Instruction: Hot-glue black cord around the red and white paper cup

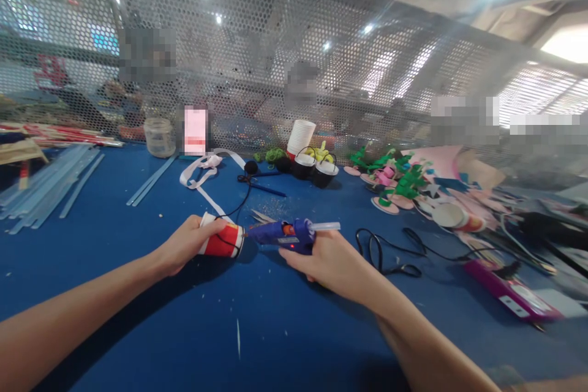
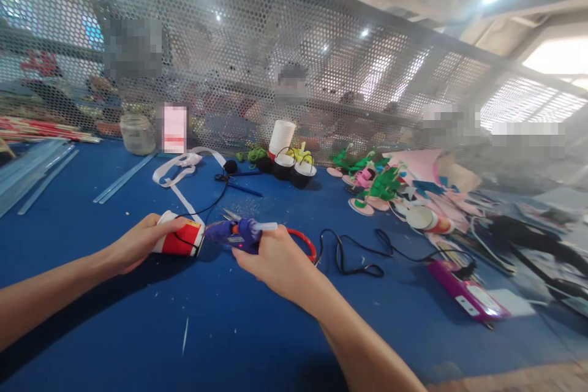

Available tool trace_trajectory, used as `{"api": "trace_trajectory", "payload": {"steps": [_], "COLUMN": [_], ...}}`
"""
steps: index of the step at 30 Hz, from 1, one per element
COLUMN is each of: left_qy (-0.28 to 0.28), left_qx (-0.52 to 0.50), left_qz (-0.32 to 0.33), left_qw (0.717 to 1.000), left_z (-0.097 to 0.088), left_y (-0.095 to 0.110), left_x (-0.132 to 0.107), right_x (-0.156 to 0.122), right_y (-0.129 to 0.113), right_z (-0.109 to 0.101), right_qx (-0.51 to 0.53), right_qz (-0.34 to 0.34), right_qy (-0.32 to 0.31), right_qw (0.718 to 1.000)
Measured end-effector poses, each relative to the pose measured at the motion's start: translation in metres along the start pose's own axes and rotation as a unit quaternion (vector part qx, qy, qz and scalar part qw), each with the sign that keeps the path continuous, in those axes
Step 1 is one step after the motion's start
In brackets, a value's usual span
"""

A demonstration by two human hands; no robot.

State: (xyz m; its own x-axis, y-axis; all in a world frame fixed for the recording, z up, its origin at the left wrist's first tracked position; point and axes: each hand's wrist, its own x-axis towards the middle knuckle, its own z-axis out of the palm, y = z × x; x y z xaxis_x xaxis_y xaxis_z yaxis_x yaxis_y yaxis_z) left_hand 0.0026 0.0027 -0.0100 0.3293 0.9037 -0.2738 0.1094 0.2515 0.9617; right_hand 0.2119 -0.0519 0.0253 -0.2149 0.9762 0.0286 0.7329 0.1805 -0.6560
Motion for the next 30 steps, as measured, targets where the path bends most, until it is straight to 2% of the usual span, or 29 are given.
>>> {"api": "trace_trajectory", "payload": {"steps": [13,19,23,30], "left_qy": [-0.004,0.012,0.000,0.011], "left_qx": [-0.009,-0.014,-0.017,0.016], "left_qz": [0.009,0.003,0.002,0.011], "left_qw": [1.000,1.000,1.000,1.000], "left_z": [-0.002,-0.001,-0.001,-0.003], "left_y": [-0.003,-0.002,-0.001,-0.003], "left_x": [0.002,0.002,0.002,0.003], "right_x": [-0.005,-0.004,-0.001,0.007], "right_y": [-0.006,-0.006,-0.004,0.000], "right_z": [0.000,-0.001,-0.001,0.000], "right_qx": [-0.036,-0.040,-0.023,-0.017], "right_qz": [-0.019,-0.022,-0.016,-0.004], "right_qy": [-0.012,-0.007,0.008,0.018], "right_qw": [0.999,0.999,1.000,1.000]}}
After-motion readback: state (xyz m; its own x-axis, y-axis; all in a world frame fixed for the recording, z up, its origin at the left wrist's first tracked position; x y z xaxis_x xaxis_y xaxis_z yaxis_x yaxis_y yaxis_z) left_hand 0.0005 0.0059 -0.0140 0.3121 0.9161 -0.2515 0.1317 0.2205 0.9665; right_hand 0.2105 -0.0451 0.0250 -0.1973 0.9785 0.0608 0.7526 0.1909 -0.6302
